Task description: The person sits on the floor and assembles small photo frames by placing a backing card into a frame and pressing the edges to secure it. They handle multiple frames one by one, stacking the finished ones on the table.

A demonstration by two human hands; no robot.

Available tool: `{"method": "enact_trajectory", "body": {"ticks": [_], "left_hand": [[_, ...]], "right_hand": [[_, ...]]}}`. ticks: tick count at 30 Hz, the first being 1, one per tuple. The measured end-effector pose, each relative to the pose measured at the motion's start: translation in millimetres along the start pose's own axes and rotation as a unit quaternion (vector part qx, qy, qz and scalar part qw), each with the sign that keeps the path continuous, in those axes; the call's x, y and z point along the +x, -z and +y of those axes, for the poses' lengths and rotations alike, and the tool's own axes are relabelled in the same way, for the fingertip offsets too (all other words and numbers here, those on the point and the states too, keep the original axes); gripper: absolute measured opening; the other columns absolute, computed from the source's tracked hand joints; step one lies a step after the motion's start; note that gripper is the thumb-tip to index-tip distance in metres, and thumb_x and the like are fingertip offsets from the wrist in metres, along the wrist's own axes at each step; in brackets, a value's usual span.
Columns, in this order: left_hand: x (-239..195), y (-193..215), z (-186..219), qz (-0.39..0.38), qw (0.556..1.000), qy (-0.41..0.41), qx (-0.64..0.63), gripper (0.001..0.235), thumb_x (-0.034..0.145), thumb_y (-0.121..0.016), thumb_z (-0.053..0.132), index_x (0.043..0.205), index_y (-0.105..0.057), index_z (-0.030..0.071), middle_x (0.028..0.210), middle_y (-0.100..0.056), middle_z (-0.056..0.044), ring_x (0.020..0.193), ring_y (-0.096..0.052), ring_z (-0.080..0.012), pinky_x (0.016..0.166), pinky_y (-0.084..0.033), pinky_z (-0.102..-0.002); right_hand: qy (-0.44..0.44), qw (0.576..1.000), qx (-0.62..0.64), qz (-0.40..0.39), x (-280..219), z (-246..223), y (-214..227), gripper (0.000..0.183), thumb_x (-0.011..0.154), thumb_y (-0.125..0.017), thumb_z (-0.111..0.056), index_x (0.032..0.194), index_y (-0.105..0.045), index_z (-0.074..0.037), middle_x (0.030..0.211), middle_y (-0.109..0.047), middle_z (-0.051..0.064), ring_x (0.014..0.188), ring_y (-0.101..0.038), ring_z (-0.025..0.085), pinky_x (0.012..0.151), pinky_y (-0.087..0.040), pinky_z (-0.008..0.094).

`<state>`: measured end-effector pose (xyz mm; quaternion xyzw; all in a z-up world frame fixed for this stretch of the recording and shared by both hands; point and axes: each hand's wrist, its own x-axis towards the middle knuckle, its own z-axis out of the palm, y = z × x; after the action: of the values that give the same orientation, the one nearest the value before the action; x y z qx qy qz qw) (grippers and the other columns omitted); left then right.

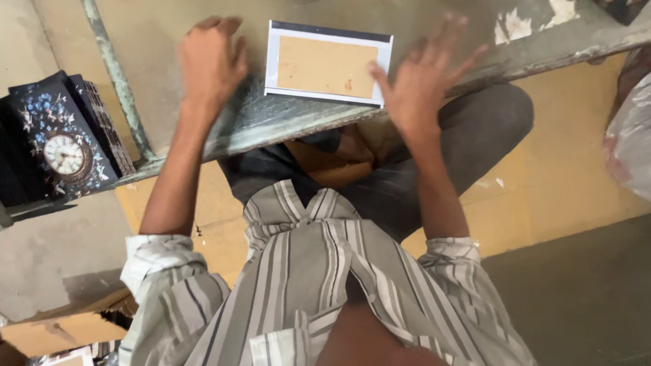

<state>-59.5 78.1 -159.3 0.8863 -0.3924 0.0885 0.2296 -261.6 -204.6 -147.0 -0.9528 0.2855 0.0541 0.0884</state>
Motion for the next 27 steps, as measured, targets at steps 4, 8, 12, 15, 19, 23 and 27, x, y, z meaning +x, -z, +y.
{"method": "enact_trajectory", "body": {"ticks": [4,8,12,15,19,23,27], "left_hand": [[34.5,-44.8,40.0,0.034,0.991,-0.114,-0.054,0.033,0.095,-0.071,0.020,0.123,-0.063,0.005,0.102,-0.071,-0.020,0.092,-0.069,-0.0457,0.088,-0.047,-0.049],[65.9,-51.3,48.9,-0.091,0.991,-0.098,0.020,0.036,0.103,-0.075,0.036,0.109,-0.068,0.001,0.081,-0.070,-0.015,0.071,-0.066,-0.0395,0.080,-0.050,-0.052],[62.0,-39.7,33.3,-0.324,0.934,-0.029,-0.148,0.033,0.108,-0.068,0.036,0.097,-0.076,0.005,0.073,-0.067,-0.017,0.064,-0.062,-0.0287,0.067,-0.048,-0.042],[50.2,-31.2,31.9,-0.336,0.888,0.001,-0.314,0.022,0.104,-0.072,0.023,0.095,-0.073,0.004,0.076,-0.068,-0.009,0.063,-0.058,-0.0141,0.058,-0.043,-0.033],[25.6,-29.7,54.2,-0.300,0.772,0.075,-0.555,0.011,0.103,-0.069,0.004,0.109,-0.061,0.000,0.091,-0.071,-0.001,0.081,-0.061,-0.0036,0.068,-0.050,-0.022],[20.7,-25.7,64.1,-0.297,0.787,0.061,-0.537,0.043,0.097,-0.064,0.003,0.137,-0.048,0.003,0.087,-0.071,-0.002,0.070,-0.052,-0.0042,0.060,-0.038,-0.020],[23.5,-44.8,78.1,-0.170,0.750,0.108,-0.630,0.030,0.111,-0.050,0.016,0.136,-0.055,0.001,0.110,-0.073,-0.001,0.098,-0.066,-0.0056,0.090,-0.055,-0.023]], "right_hand": [[0.094,0.994,0.006,-0.051,4.0,-33.7,-20.2,0.133,0.081,-0.045,-0.096,0.170,-0.004,-0.007,0.173,0.008,0.024,0.164,0.007,0.038,0.119,0.012,0.077],[0.092,0.994,0.055,-0.016,10.6,-25.0,-40.3,0.147,0.064,-0.062,-0.095,0.167,0.001,-0.010,0.172,0.010,0.022,0.162,0.007,0.039,0.119,0.009,0.079],[0.089,0.985,0.085,0.123,14.0,10.6,-53.7,0.145,0.073,-0.073,-0.088,0.167,0.003,-0.009,0.172,0.008,0.023,0.160,0.005,0.041,0.121,0.002,0.078],[0.125,0.951,0.165,0.229,18.1,18.7,-63.7,0.139,0.078,-0.082,-0.070,0.165,0.008,-0.008,0.170,0.009,0.021,0.165,0.001,0.042,0.132,-0.007,0.068],[0.172,0.855,0.467,0.151,22.4,14.4,-74.1,0.126,0.094,-0.097,-0.035,0.166,0.003,-0.006,0.174,-0.007,0.019,0.164,-0.018,0.035,0.137,-0.025,0.053],[0.113,0.696,0.708,-0.029,32.1,16.3,-65.4,0.101,0.089,-0.089,-0.013,0.160,-0.019,0.000,0.148,-0.050,0.026,0.136,-0.055,0.030,0.112,-0.052,0.045],[0.154,0.680,0.704,-0.135,27.8,15.8,-55.7,0.046,0.103,-0.078,-0.018,0.138,-0.058,0.005,0.121,-0.075,0.015,0.108,-0.072,0.018,0.097,-0.061,0.034]]}}
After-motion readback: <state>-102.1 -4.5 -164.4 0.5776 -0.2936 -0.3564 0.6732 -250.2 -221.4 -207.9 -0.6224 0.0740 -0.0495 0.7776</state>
